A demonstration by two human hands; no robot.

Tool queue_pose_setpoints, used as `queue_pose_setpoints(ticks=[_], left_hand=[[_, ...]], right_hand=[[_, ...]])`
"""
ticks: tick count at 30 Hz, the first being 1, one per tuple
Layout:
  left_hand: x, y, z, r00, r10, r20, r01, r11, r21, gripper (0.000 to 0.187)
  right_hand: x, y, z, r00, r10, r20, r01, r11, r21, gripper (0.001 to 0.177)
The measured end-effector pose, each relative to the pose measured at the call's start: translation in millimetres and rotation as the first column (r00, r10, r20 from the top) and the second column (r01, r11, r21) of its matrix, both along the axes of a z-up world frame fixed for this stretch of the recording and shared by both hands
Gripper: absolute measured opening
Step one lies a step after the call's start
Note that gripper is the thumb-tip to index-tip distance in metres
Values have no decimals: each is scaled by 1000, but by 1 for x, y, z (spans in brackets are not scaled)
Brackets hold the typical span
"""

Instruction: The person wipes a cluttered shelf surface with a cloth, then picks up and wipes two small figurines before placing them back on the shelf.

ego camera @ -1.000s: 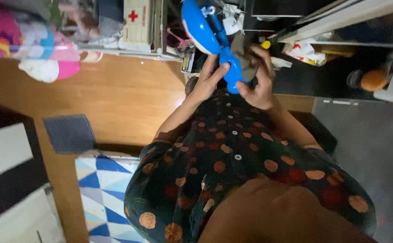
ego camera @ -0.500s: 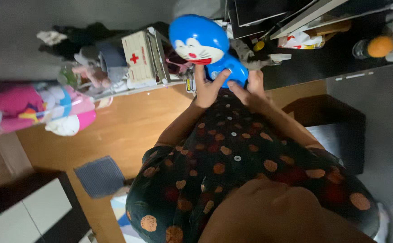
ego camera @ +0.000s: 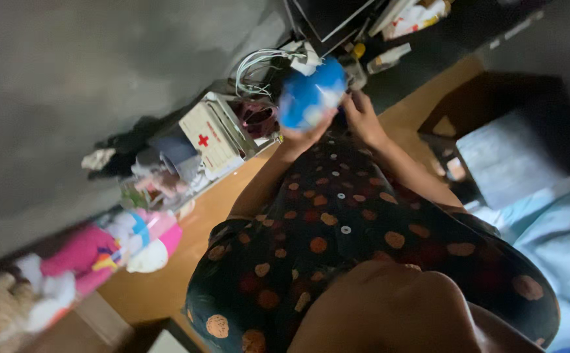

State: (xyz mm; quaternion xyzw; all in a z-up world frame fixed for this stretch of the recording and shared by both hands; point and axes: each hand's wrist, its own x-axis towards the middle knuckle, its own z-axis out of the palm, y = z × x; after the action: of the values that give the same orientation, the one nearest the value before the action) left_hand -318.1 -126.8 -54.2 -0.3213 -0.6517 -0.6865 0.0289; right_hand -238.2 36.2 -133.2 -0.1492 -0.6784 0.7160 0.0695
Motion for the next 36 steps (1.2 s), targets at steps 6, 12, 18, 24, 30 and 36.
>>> queue_pose_setpoints(ticks=[6,12,18,24,30,36], left_hand=[[-17,11,-8,887,-251,-388,293,955,52,95],[-15,21,-19,901,-434,-2,433,899,59,78],[-25,-6,-27,961,-267,-71,243,940,-239,56],[-34,-69,-41,912,8,-411,-213,865,-455,37],[-48,-65,-46,996,53,71,-26,942,-333,31],[-67,-54,-36,981,93,171,-39,955,-295,31]], right_hand=[[33,-1,-28,937,-73,340,81,997,-8,49],[27,-5,-20,981,-191,-10,188,972,-143,38],[28,8,36,997,-71,-11,68,871,486,34],[-11,11,122,987,-36,-155,107,871,479,49],[-74,43,141,973,-80,-215,199,760,619,17],[-119,34,108,956,189,-226,204,129,970,46]])
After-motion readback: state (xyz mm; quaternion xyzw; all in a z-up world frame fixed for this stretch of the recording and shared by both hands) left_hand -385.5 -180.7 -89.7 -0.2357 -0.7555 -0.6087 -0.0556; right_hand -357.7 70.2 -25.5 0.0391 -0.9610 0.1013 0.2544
